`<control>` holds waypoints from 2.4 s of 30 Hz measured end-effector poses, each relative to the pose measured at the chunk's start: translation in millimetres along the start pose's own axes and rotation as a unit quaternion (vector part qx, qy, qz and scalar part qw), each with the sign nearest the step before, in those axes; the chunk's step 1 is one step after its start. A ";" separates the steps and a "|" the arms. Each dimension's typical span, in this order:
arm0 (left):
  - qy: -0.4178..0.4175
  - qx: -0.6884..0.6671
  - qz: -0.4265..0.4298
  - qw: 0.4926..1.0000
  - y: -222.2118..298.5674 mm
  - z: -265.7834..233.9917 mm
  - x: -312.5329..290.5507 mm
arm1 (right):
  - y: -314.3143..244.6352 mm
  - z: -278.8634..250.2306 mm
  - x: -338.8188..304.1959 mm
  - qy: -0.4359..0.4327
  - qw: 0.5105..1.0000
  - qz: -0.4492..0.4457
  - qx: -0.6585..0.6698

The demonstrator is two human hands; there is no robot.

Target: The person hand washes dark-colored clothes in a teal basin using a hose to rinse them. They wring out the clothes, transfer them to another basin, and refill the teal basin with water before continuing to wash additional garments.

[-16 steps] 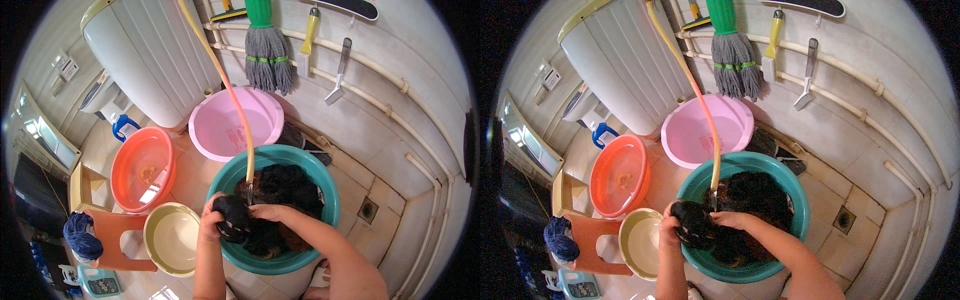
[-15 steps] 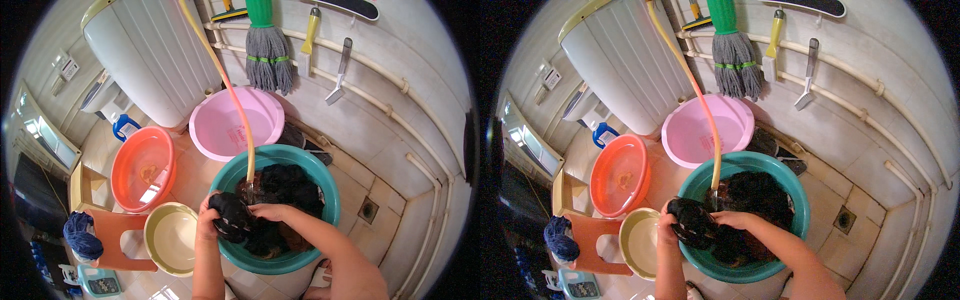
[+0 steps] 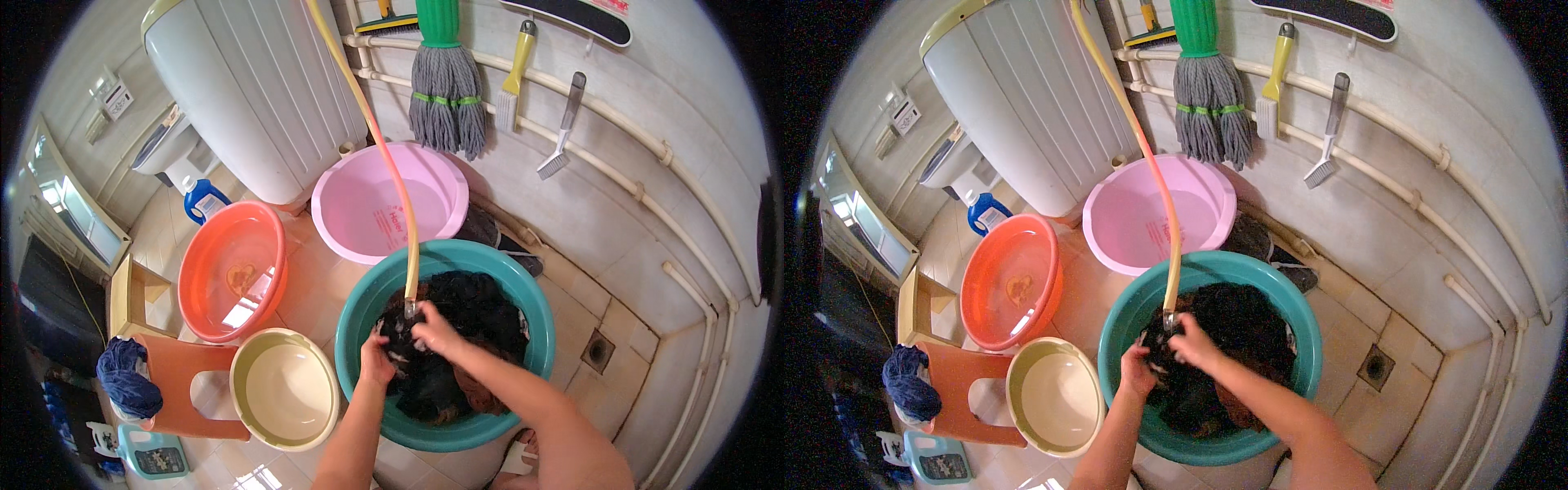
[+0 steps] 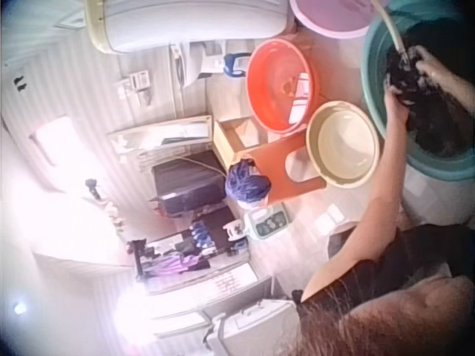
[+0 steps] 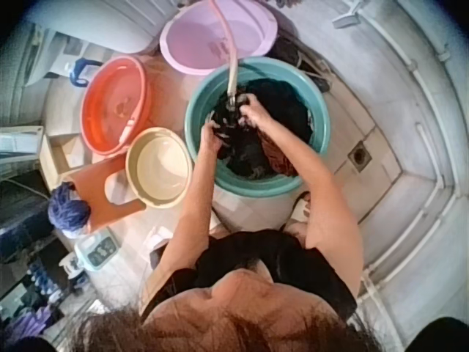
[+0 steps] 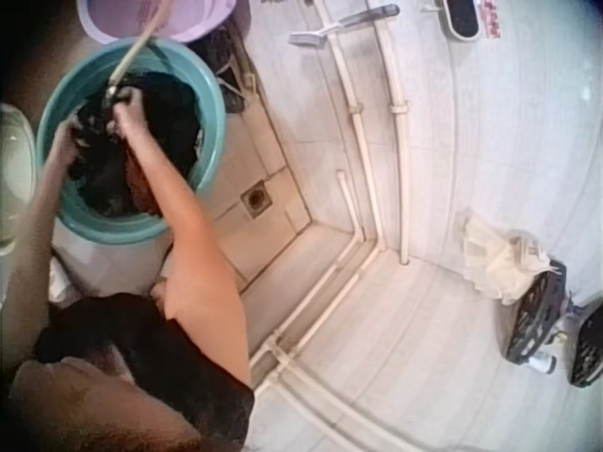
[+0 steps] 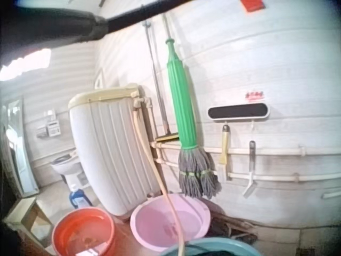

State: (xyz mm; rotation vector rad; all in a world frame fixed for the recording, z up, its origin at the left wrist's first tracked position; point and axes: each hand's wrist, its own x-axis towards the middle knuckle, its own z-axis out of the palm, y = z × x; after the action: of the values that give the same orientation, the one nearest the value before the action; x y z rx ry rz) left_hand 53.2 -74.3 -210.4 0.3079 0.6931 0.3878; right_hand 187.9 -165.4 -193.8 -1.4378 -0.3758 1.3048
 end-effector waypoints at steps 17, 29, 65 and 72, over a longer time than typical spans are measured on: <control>0.021 0.410 0.032 0.911 5.2 82.9 -48.2 | 4.4 -35.0 -10.4 0.217 0.839 -0.119 -0.484; -0.198 0.527 0.227 0.795 86.9 122.5 -66.1 | -198.6 -8.8 -124.1 0.211 0.903 -0.367 -0.079; -0.220 0.320 0.343 0.855 155.9 127.3 -151.6 | -357.6 -15.2 -207.2 0.426 0.730 -0.530 -0.072; -0.142 0.655 0.383 0.636 138.5 101.4 -101.4 | -292.4 1.6 -174.6 0.214 0.801 -0.254 -0.498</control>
State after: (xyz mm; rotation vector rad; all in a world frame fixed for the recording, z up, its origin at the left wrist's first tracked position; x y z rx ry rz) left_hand 16.1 -11.5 -24.9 2.0879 0.3705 0.5579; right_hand 247.7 -203.2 139.3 -2.2107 -1.1557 0.2464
